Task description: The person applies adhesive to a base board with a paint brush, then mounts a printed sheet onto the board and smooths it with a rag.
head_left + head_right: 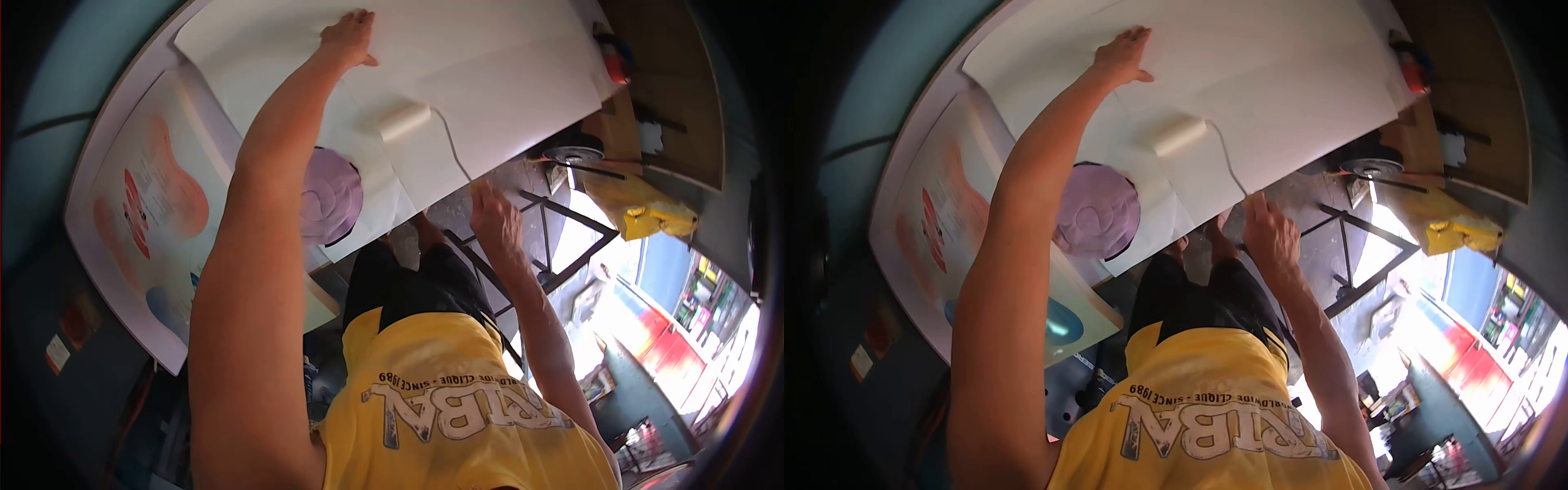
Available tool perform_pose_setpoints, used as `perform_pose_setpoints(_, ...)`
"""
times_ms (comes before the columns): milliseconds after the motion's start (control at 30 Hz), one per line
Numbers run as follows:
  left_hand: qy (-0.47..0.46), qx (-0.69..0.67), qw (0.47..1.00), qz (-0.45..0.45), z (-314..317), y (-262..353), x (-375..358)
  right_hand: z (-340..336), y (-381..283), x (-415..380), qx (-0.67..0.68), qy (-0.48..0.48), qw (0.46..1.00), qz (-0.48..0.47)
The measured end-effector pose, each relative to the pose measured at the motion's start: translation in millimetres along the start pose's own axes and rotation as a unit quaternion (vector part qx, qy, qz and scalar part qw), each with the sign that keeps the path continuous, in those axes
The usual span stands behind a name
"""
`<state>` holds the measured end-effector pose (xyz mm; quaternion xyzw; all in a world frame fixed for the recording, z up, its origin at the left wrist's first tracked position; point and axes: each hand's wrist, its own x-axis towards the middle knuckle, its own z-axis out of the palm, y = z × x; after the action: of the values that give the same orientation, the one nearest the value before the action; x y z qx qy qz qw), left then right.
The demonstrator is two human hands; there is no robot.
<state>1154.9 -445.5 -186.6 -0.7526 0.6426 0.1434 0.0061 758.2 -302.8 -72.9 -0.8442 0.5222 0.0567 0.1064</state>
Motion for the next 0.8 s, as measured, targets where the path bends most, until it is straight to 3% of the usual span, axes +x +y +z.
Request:
perform_pose_setpoints(200,0.015,-0.007,0.999,0.030,-5.3,-2.2,-4.0,-43.4,78.0,-138.7,0.042,-0.028,0.997,0.058)
perform_pose_setpoints(300,0.083,-0.034,0.987,0.135,37.6,-40.3,12.3,-44.4,139.0,-208.7,0.134,0.024,0.974,0.181)
perform_pose_setpoints(367,0.121,-0.081,0.962,0.232,73.9,-77.7,38.3,-46.0,172.8,-254.5,0.205,0.065,0.922,0.322)
perform_pose_setpoints(400,0.106,-0.087,0.964,0.227,69.5,-78.6,36.8,-39.7,189.8,-278.9,0.210,0.112,0.906,0.351)
perform_pose_setpoints(467,0.053,-0.028,0.994,0.088,29.7,-37.7,6.2,-22.7,220.4,-328.0,0.264,0.163,0.830,0.463)
perform_pose_setpoints(567,0.120,0.032,0.990,0.066,13.2,0.0,-27.4,22.3,254.5,-390.6,0.314,0.323,0.723,0.523)
perform_pose_setpoints(600,0.147,0.024,0.987,0.065,2.9,6.6,-35.9,21.6,255.4,-401.6,0.339,0.344,0.675,0.557)
perform_pose_setpoints(667,0.174,-0.012,0.983,-0.050,-17.9,49.5,-60.5,64.2,292.4,-438.8,0.332,0.386,0.626,0.591)
perform_pose_setpoints(700,0.207,-0.022,0.978,-0.032,-21.8,61.3,-69.7,74.7,308.8,-456.3,0.350,0.401,0.590,0.607)
perform_pose_setpoints(800,0.247,-0.043,0.968,0.005,-17.6,97.8,-115.8,107.5,365.2,-507.4,0.271,0.447,0.589,0.616)
